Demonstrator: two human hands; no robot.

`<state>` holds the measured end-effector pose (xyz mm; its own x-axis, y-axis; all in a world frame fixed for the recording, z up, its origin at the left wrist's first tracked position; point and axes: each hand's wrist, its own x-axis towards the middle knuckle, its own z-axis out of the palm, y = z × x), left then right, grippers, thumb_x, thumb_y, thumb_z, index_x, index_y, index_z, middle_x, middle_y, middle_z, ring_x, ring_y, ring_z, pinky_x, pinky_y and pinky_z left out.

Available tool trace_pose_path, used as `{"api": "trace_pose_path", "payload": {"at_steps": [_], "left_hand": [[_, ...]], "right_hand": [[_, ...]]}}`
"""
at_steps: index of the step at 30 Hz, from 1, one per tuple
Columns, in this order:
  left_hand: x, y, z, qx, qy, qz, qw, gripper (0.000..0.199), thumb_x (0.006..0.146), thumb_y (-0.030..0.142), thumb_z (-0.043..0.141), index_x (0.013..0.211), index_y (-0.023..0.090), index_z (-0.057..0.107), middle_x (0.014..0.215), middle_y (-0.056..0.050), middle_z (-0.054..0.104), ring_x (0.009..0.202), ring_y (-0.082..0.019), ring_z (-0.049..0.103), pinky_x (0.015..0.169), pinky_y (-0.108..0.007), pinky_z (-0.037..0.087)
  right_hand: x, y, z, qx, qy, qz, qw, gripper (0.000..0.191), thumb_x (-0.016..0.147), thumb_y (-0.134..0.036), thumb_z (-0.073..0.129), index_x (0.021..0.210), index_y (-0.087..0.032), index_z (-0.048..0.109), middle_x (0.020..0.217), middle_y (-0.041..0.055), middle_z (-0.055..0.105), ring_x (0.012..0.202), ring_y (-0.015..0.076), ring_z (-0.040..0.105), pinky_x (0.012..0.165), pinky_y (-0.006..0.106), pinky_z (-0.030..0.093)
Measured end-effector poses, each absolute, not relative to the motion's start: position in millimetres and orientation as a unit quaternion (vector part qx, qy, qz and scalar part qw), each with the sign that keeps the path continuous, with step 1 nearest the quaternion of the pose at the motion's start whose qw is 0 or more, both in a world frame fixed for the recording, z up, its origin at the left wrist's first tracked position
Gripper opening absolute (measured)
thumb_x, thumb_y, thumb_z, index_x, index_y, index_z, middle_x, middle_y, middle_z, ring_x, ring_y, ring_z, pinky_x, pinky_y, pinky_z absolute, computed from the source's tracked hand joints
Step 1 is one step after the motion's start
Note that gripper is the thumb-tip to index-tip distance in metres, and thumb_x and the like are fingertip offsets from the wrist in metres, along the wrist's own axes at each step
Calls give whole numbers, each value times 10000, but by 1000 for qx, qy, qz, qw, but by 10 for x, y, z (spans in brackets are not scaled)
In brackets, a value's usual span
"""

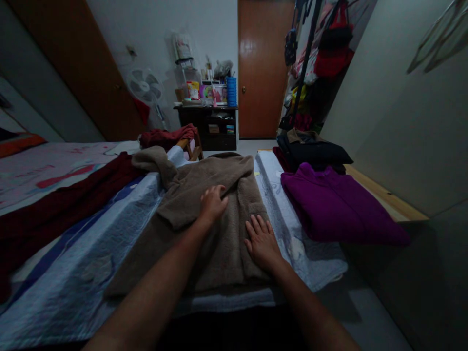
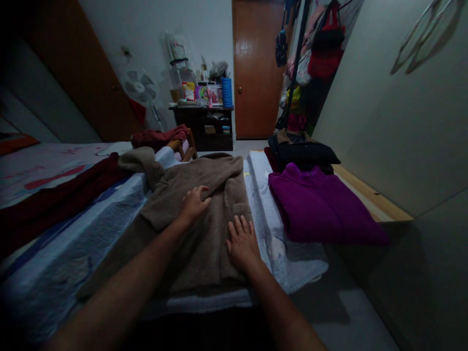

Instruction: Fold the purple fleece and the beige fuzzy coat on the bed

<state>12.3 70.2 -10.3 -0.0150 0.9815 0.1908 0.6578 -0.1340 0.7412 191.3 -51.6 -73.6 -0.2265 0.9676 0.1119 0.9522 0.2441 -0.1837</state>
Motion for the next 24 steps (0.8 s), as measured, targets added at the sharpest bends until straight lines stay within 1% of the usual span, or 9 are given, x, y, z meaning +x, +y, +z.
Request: {"api": "trace_pose_path", "payload": {"at_steps": [2,3,5,7,10,15,17,20,24], "left_hand": [[-82,747,-146,731,647,213,33,589,690,225,689,1265,221,560,1433,-148,480,1387,-367,315,1127,-565,184],[-206,772,-185,736,662,139,-13,678,669,240,721,1317,212,525,1482,-173,418,1409,-400,261,1126,-596,142],[-465,833,-269,720,692,37,-39,721,686,288,719,1365,209,488,1482,-201,413,1386,-434,299,1100,-620,179],[-697,915,-324,707,707,7,3,593,765,255,612,1347,203,512,1351,-203,553,1241,-408,502,1019,-578,343],[-941,1087,-285,706,706,16,54,404,810,175,474,1181,196,632,1150,-153,683,1061,-323,639,878,-412,481],[-1151,1456,3,706,700,100,42,338,863,266,432,1119,207,646,1114,-83,700,1032,-246,649,837,-289,484],[-1209,1590,90,688,701,182,56,350,888,318,403,1095,173,645,1085,-88,704,990,-229,658,809,-273,491],[-1248,1712,105,644,715,263,62,387,889,365,418,1099,126,638,1074,-117,702,973,-239,661,799,-281,496],[-1183,1695,-8,646,736,193,69,371,885,345,447,1045,92,665,1088,-176,693,1016,-298,649,830,-339,489]], "right_hand": [[1917,-518,-736,-615,-781,40,103,580,944,-438,449,1464,-187,403,1585,88,250,1469,278,153,1178,481,109],[1916,-518,-740,-616,-780,41,104,577,944,-435,449,1464,-188,404,1584,88,250,1469,278,152,1178,481,106],[1912,-519,-756,-614,-781,43,108,569,948,-427,443,1463,-188,405,1584,89,250,1469,278,152,1178,480,103],[1906,-520,-775,-613,-781,42,112,562,950,-415,440,1463,-186,406,1585,92,247,1468,279,152,1176,479,102],[1908,-520,-757,-615,-779,44,110,549,948,-394,446,1455,-185,414,1579,96,267,1461,281,175,1170,479,109],[1943,-419,-481,-612,-781,70,98,469,909,-337,510,1352,-185,509,1428,115,506,1317,273,421,1081,430,291],[1936,-305,-340,-625,-771,65,102,395,900,-300,513,1271,-175,556,1256,115,625,1169,266,533,978,389,384],[1866,-66,-217,-639,-763,34,94,266,905,-271,491,1110,-167,624,1084,110,667,1040,263,579,887,360,422],[1681,252,-249,-654,-753,3,69,251,906,-317,500,1033,-150,638,1059,142,642,1001,261,581,853,351,432]]}}
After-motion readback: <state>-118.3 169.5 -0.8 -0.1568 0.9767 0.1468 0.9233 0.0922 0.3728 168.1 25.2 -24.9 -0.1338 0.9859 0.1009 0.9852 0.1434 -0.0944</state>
